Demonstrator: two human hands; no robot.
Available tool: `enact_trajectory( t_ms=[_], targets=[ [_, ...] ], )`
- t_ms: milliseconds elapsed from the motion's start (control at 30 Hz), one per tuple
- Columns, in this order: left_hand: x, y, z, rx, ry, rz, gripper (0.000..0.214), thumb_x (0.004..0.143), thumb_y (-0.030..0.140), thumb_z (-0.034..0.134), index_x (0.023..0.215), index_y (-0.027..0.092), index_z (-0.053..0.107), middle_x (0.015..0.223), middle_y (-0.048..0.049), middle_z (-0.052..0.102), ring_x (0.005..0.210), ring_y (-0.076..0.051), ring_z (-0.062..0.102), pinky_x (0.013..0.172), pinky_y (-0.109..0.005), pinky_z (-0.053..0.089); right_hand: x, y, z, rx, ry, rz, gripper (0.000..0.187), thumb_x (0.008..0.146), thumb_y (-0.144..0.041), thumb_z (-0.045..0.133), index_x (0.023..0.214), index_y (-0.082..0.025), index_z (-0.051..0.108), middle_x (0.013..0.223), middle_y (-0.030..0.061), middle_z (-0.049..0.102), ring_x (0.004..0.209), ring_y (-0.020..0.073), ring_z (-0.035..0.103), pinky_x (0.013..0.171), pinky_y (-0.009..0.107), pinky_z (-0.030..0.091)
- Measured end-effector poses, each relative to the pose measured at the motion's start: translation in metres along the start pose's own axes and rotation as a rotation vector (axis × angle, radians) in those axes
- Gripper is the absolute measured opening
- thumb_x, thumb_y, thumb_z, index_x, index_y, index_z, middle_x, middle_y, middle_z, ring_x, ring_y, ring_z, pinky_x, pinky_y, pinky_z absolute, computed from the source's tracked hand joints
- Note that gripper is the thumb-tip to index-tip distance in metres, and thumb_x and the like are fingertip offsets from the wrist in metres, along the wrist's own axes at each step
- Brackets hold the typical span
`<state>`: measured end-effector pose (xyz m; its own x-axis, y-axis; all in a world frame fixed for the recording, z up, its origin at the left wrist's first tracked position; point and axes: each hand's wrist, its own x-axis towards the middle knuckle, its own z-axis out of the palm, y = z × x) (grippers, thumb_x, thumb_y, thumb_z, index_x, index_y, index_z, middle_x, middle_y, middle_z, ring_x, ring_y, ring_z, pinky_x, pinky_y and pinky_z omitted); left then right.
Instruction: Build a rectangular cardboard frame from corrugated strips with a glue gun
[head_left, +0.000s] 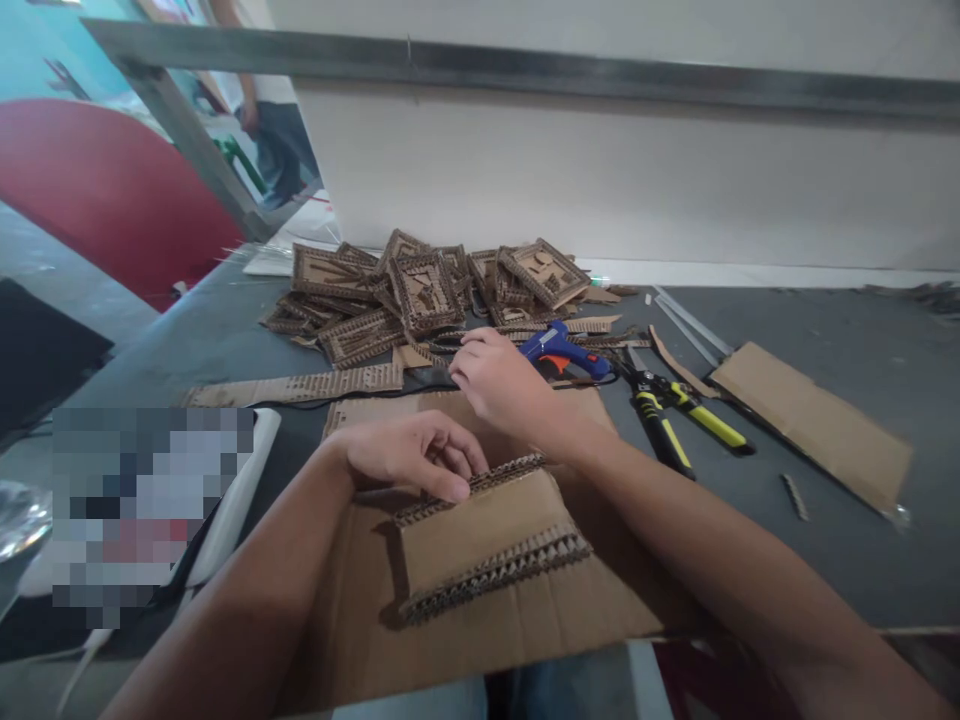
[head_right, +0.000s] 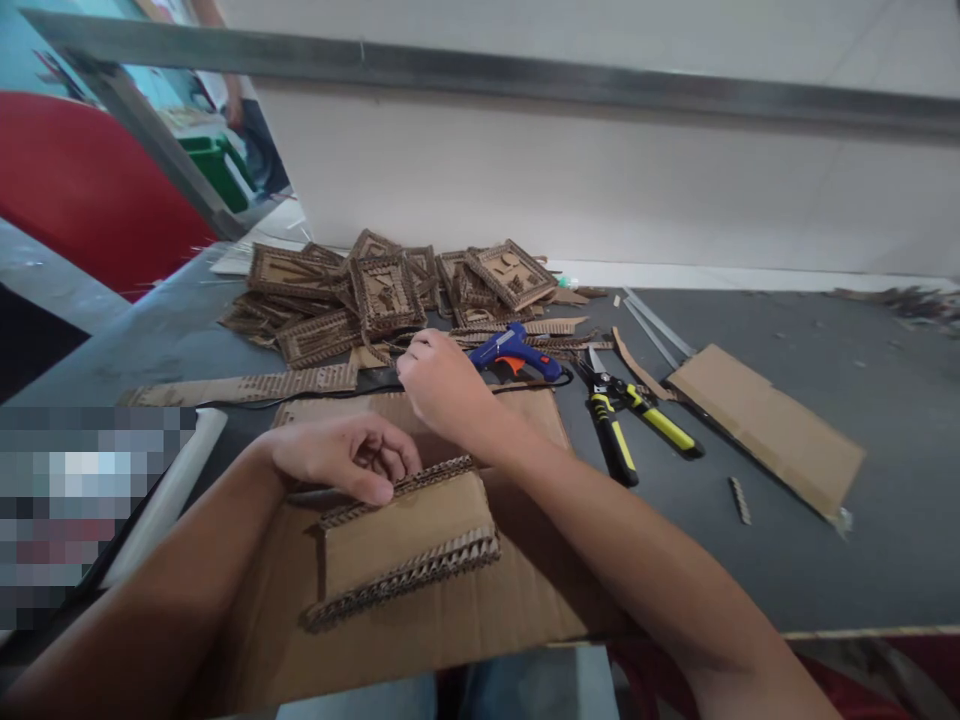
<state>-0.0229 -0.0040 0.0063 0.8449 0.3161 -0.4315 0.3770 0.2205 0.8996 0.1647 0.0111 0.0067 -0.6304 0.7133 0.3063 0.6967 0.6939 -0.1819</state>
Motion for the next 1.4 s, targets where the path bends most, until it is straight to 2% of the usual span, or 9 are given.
enact_trajectory(
  t_ms=[200,300,367,500,600,767,967,1200,1400],
  targets=[
    [0.0,0.002,-0.001,0.059,0.08,-0.004,0.042,0.073,0.046,0.086,0.101,0.017,0.075,0.082,-0.0032,0.075,0.07,-0.015,0.064,0.064,-0.022,0.049,-0.003,0.002,-0.054,0.171,0.083,0.178,0.007,0.091,-0.017,0.071,0.087,-0.013,0.074,0.087,0.0081,0.075,0.084,0.0203,0.064,0.08,0.033,0.046],
    [0.001,0.006,0.0,0.134,0.09,0.013,0.043,0.077,0.05,0.081,0.101,0.015,0.075,0.084,-0.0043,0.073,0.068,-0.014,0.061,0.06,-0.021,0.046,-0.013,0.002,-0.087,0.259,0.165,0.216,0.002,0.09,-0.017,0.072,0.09,-0.016,0.073,0.085,0.0049,0.074,0.079,0.0182,0.065,0.076,0.031,0.047],
    [0.002,0.008,0.002,0.135,0.099,0.035,0.042,0.08,0.051,0.078,0.102,0.015,0.076,0.087,-0.0059,0.073,0.071,-0.015,0.061,0.062,-0.022,0.047,-0.023,0.001,-0.109,0.326,0.185,0.227,0.01,0.089,-0.014,0.072,0.097,-0.018,0.073,0.092,0.0037,0.075,0.082,0.0176,0.066,0.076,0.03,0.049],
    [0.002,0.009,0.004,0.064,0.209,0.08,0.041,0.078,0.05,0.08,0.104,0.018,0.077,0.094,-0.0074,0.074,0.083,-0.019,0.066,0.072,-0.025,0.052,-0.039,0.0,-0.137,0.494,-0.042,0.084,0.021,0.082,-0.004,0.073,0.092,-0.022,0.076,0.091,-0.001,0.077,0.082,0.0148,0.068,0.077,0.027,0.051],
    [0.003,0.008,0.002,0.095,0.201,0.071,0.047,0.079,0.055,0.078,0.106,0.018,0.076,0.101,-0.0087,0.075,0.091,-0.023,0.068,0.078,-0.028,0.053,-0.04,0.002,-0.129,0.519,-0.214,-0.098,0.02,0.082,-0.003,0.072,0.084,-0.023,0.077,0.085,-0.0026,0.076,0.084,0.0141,0.067,0.079,0.026,0.049],
    [0.004,0.009,0.002,0.101,0.24,0.119,0.054,0.069,0.065,0.082,0.093,0.017,0.076,0.096,-0.0086,0.074,0.09,-0.024,0.065,0.079,-0.03,0.052,-0.031,-0.001,-0.095,0.515,-0.293,-0.296,0.022,0.082,0.001,0.066,0.083,-0.019,0.075,0.086,0.0005,0.074,0.08,0.0138,0.062,0.075,0.028,0.043],
    [0.003,0.004,0.002,0.075,0.265,0.087,0.044,0.075,0.056,0.08,0.096,0.018,0.076,0.082,-0.0034,0.067,0.072,-0.015,0.057,0.064,-0.023,0.046,-0.035,-0.003,-0.095,0.403,-0.319,-0.224,0.014,0.083,-0.005,0.066,0.081,-0.016,0.075,0.084,0.0052,0.072,0.077,0.016,0.058,0.069,0.029,0.04],
    [0.004,0.0,-0.001,0.068,0.208,0.097,0.037,0.079,0.05,0.079,0.099,0.019,0.076,0.091,-0.0049,0.07,0.08,-0.016,0.059,0.071,-0.024,0.047,-0.036,-0.002,-0.099,0.459,-0.379,-0.245,0.015,0.081,-0.006,0.066,0.08,-0.018,0.074,0.081,0.0019,0.071,0.07,0.0134,0.056,0.066,0.027,0.039],
    [0.003,0.0,0.001,0.053,0.202,0.068,0.041,0.081,0.049,0.078,0.105,0.016,0.075,0.09,-0.0054,0.067,0.078,-0.016,0.057,0.065,-0.022,0.044,-0.038,-0.009,-0.098,0.225,-0.385,-0.062,0.021,0.073,0.002,0.062,0.072,-0.017,0.071,0.069,0.0017,0.065,0.064,0.0133,0.053,0.059,0.027,0.031]
  ],
)
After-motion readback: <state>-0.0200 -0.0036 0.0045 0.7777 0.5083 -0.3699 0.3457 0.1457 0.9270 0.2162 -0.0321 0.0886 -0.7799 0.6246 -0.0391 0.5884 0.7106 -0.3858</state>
